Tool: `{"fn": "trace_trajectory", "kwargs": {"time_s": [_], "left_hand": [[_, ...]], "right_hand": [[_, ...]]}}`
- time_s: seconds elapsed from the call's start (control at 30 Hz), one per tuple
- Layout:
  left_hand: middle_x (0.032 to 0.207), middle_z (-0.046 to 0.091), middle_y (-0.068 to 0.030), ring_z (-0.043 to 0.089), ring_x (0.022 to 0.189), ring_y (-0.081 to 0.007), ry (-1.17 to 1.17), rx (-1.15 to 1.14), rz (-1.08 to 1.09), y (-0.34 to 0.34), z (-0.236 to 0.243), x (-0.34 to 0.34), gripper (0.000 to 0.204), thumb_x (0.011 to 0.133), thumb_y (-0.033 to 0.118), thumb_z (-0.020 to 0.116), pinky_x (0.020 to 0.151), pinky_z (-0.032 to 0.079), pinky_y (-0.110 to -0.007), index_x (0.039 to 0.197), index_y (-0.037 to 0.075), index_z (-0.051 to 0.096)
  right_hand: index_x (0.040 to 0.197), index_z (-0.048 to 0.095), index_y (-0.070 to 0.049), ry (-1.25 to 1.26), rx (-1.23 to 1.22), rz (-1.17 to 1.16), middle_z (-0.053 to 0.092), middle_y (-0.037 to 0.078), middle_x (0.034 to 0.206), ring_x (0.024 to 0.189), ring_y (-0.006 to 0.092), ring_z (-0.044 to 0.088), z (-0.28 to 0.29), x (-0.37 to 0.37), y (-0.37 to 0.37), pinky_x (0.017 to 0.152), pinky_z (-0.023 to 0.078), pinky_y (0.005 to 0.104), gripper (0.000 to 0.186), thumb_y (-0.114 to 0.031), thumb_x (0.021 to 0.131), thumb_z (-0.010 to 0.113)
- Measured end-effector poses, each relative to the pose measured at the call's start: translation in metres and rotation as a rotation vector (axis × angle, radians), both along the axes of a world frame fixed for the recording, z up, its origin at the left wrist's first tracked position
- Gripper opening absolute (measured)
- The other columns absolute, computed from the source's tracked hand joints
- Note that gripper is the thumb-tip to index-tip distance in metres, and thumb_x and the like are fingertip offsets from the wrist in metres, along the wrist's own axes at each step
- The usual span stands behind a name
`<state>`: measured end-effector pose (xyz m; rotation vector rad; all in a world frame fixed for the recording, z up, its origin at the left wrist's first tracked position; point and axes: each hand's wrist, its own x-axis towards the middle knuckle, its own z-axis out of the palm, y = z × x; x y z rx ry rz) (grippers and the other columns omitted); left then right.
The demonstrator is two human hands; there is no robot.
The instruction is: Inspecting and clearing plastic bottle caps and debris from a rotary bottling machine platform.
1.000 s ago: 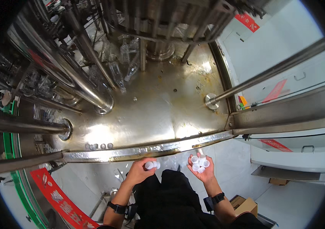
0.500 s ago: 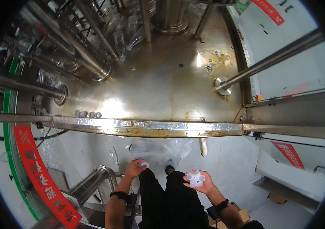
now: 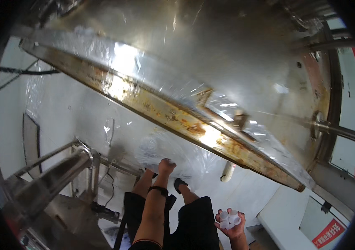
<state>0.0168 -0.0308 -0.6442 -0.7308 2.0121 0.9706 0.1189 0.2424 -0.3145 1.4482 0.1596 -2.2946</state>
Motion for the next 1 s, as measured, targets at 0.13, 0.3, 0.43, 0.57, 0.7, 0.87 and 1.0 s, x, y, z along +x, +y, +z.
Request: {"fn": "trace_trajectory", "kwargs": {"time_s": [0.13, 0.3, 0.43, 0.57, 0.7, 0.87, 1.0], "left_hand": [[0.119, 0.056, -0.0224, 0.058, 0.103, -0.0360, 0.301, 0.066, 0.127, 0.034, -0.069, 0.034, 0.066, 0.067, 0.034, 0.073, 0.090, 0.047, -0.039, 0.120, 0.000, 0.053], [0.128, 0.047, -0.0223, 0.051, 0.111, -0.0338, 0.367, 0.087, 0.432, 0.057, -0.032, 0.025, 0.066, 0.076, 0.020, 0.067, 0.094, 0.042, -0.038, 0.132, -0.001, 0.039], [0.130, 0.041, -0.0258, 0.041, 0.119, -0.0396, 0.433, -0.885, 0.345, -0.023, -0.055, 0.056, 0.079, 0.073, 0.017, 0.070, 0.098, 0.035, -0.047, 0.135, -0.008, 0.029], [0.127, 0.048, -0.0236, 0.048, 0.113, -0.0343, 0.433, -0.775, 0.594, -0.101, -0.073, 0.056, 0.066, 0.078, 0.022, 0.069, 0.094, 0.040, -0.043, 0.129, -0.007, 0.039], [0.108, 0.062, -0.0140, 0.058, 0.096, -0.0213, 0.184, 0.363, 1.030, -0.136, -0.079, 0.066, 0.044, 0.084, 0.022, 0.066, 0.084, 0.045, -0.032, 0.116, -0.005, 0.053], [0.094, 0.066, -0.0033, 0.058, 0.082, -0.0099, 0.273, 0.421, 0.810, -0.085, 0.047, 0.010, 0.027, 0.087, 0.017, 0.062, 0.074, 0.046, -0.027, 0.107, -0.001, 0.060], [0.094, 0.067, -0.0074, 0.062, 0.084, -0.0151, 0.321, 0.332, 0.436, -0.074, 0.199, 0.018, 0.032, 0.085, 0.022, 0.063, 0.076, 0.048, -0.031, 0.108, 0.001, 0.059]], "right_hand": [[0.102, 0.062, -0.011, 0.066, -0.010, 0.011, 0.049, 0.019, 0.118, 0.110, 0.0380, 0.048, -0.032, -0.027, -0.006, 0.087, 0.045, 0.0623, 0.041, -0.042, 0.077, 0.055], [0.102, 0.062, -0.010, 0.053, 0.104, 0.134, 0.050, 0.018, 0.117, 0.110, 0.0382, 0.049, -0.086, -0.071, 0.003, 0.088, 0.045, 0.0618, 0.041, -0.042, 0.078, 0.056], [0.103, 0.061, -0.009, 0.081, 0.048, 0.280, 0.050, 0.018, 0.120, 0.113, 0.0383, 0.049, -0.125, -0.103, -0.023, 0.091, 0.043, 0.0616, 0.040, -0.040, 0.078, 0.056], [0.108, 0.059, -0.008, 0.141, -0.059, 0.410, 0.049, 0.018, 0.123, 0.118, 0.0392, 0.046, -0.150, -0.127, -0.043, 0.095, 0.039, 0.0612, 0.043, -0.040, 0.080, 0.051], [0.110, 0.059, -0.010, 0.184, -0.054, 0.584, 0.049, 0.019, 0.125, 0.117, 0.0380, 0.047, -0.169, -0.146, -0.083, 0.095, 0.040, 0.0576, 0.041, -0.040, 0.084, 0.050], [0.111, 0.054, -0.006, 0.013, -0.089, 0.688, 0.051, 0.017, 0.121, 0.116, 0.0355, 0.048, -0.216, -0.157, -0.098, 0.101, 0.036, 0.0528, 0.036, -0.032, 0.087, 0.049], [0.111, 0.055, -0.004, 0.083, -0.142, 0.649, 0.056, 0.016, 0.111, 0.107, 0.0317, 0.055, -0.244, -0.145, -0.115, 0.098, 0.042, 0.0439, 0.038, -0.034, 0.088, 0.049]]}}
